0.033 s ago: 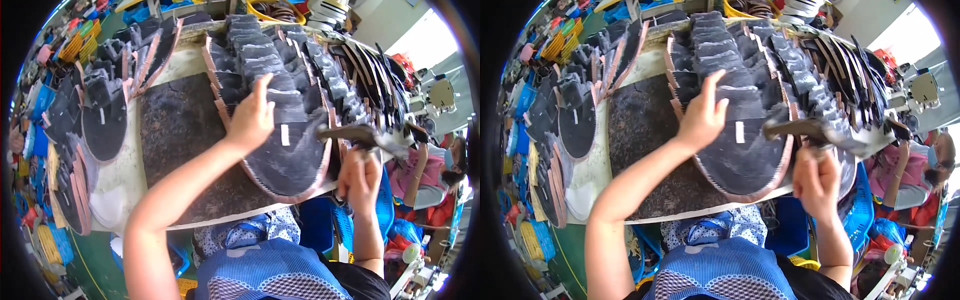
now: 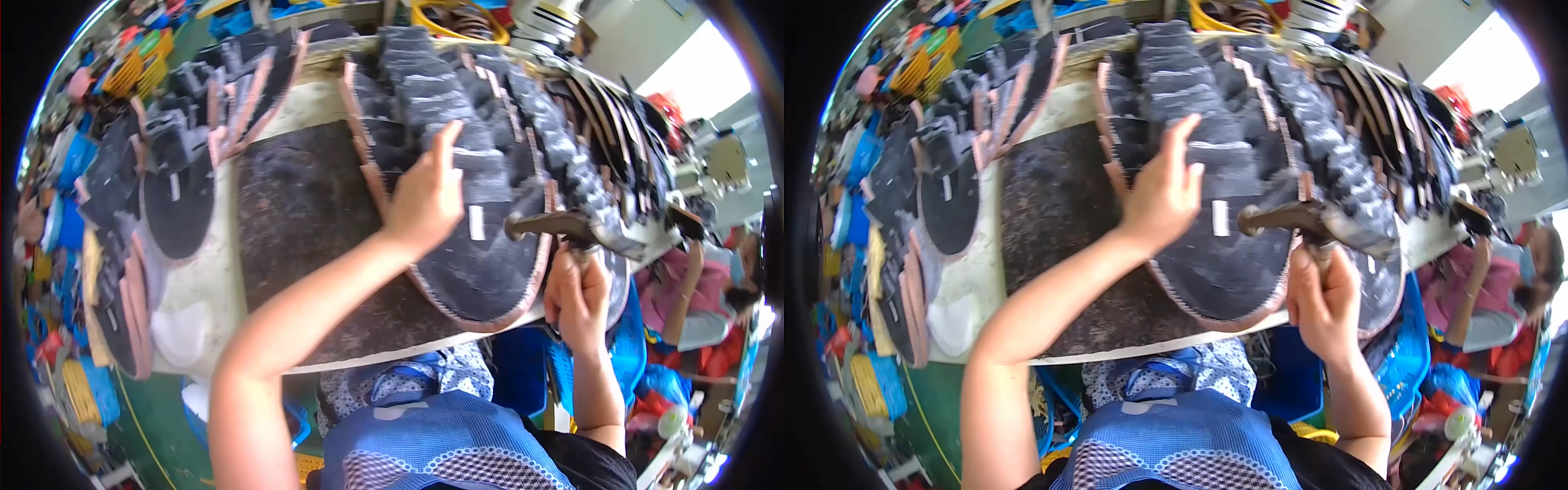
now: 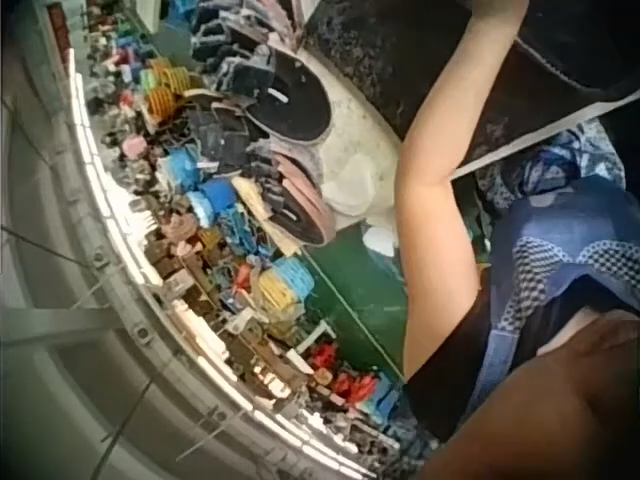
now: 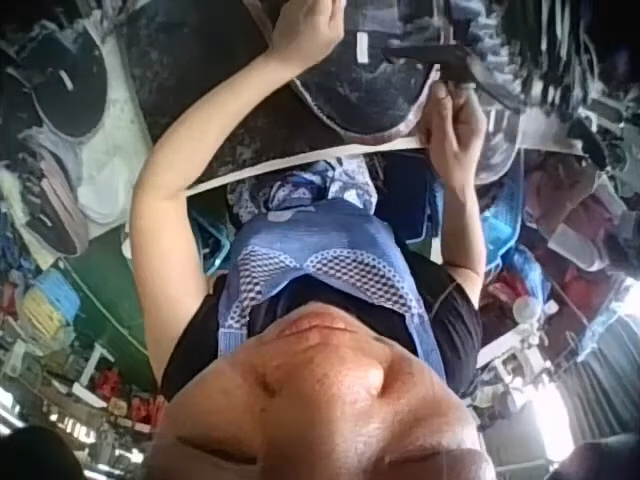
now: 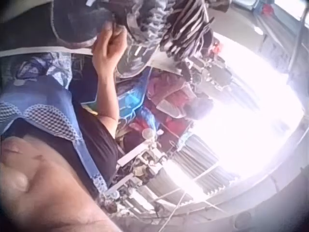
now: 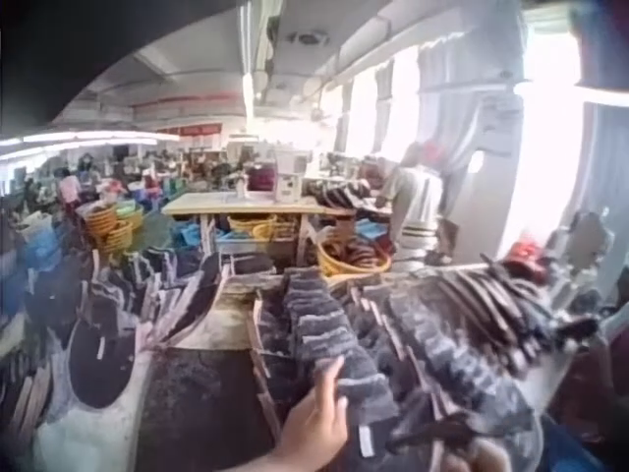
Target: Hammering parts of shoes together at a workbench in a factory.
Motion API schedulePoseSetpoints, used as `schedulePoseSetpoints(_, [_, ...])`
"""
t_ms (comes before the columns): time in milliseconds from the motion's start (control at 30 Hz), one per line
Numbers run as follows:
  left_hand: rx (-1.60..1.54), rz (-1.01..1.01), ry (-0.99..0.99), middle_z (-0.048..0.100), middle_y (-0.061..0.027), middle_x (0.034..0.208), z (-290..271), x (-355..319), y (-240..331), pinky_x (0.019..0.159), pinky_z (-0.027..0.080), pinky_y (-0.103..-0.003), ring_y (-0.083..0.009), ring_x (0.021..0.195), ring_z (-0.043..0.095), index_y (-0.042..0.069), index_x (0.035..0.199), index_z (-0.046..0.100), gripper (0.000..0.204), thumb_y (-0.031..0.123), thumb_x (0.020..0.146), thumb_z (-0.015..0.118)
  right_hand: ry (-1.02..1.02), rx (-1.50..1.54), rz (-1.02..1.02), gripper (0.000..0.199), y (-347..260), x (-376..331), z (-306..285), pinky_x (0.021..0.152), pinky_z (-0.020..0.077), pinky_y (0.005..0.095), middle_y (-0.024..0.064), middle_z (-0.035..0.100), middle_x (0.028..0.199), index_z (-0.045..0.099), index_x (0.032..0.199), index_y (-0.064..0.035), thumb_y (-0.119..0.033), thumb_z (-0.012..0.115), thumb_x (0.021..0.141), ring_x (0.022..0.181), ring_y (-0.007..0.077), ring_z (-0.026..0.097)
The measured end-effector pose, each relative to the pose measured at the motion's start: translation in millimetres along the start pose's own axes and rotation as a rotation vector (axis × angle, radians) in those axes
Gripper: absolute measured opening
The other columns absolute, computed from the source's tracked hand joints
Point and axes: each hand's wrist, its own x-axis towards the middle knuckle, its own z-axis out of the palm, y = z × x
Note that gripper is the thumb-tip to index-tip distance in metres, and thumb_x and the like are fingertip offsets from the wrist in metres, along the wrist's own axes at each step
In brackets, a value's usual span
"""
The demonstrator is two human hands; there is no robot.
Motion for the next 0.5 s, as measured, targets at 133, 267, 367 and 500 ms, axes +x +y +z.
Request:
schedulePoseSetpoints(133, [0.014, 0.009, -0.036, 0.055, -0.0255, 0.125, 20, 2, 11, 0.105, 0.043, -0.043, -0.0415, 0.122, 0.053, -0.001, 0.143, 0.041, 0.055, 0.001, 0.089, 0.054, -0.002, -0.391, -0.110, 0.022, 52, 19, 14, 0.048, 0.0269, 0.0254, -0.0048, 0.045, 0.064, 0.054, 0.085, -0.0016, -0.013, 0.059, 0.104, 0.057, 0.0030, 0.037])
schedulePoseSetpoints(267, [0.143, 0.350, 0.139, 0.053, -0.0158, 0.126, -45, 0, 9, 0.104, 0.038, -0.048, -0.0346, 0.122, 0.050, 0.005, 0.138, 0.048, 0.057, -0.001, 0.083, 0.062, 0.023, -0.438, -0.181, 0.018, 66, 16, 7, 0.049, 0.0253, 0.0244, -0.0056, 0.045, 0.065, 0.056, 0.087, -0.0018, -0.010, 0.057, 0.104, 0.059, 0.0018, 0.035])
schedulePoseSetpoints(367, [0.478, 0.384, 0.236, 0.057, -0.0142, 0.125, -176, 24, -43, 0.105, 0.039, -0.046, -0.0331, 0.121, 0.053, 0.005, 0.125, 0.059, 0.045, -0.007, 0.082, 0.055, 0.055, -0.216, -0.059, 0.013, 67, 7, -9, 0.043, 0.0245, 0.0214, -0.0062, 0.044, 0.063, 0.056, 0.095, -0.0021, -0.010, 0.055, 0.105, 0.050, 0.0006, 0.037])
schedulePoseSetpoints(500, [1.232, 0.060, 0.312, 0.052, -0.0136, 0.134, -342, 6, -116, 0.104, 0.041, -0.048, -0.0371, 0.125, 0.048, 0.024, 0.136, 0.061, 0.056, 0.004, 0.085, 0.067, 0.043, -0.115, -0.260, 0.017, 12, 38, 13, 0.035, 0.0261, 0.0206, -0.0044, 0.040, 0.055, 0.054, 0.101, -0.0011, -0.016, 0.048, 0.107, 0.039, 0.0037, 0.037])
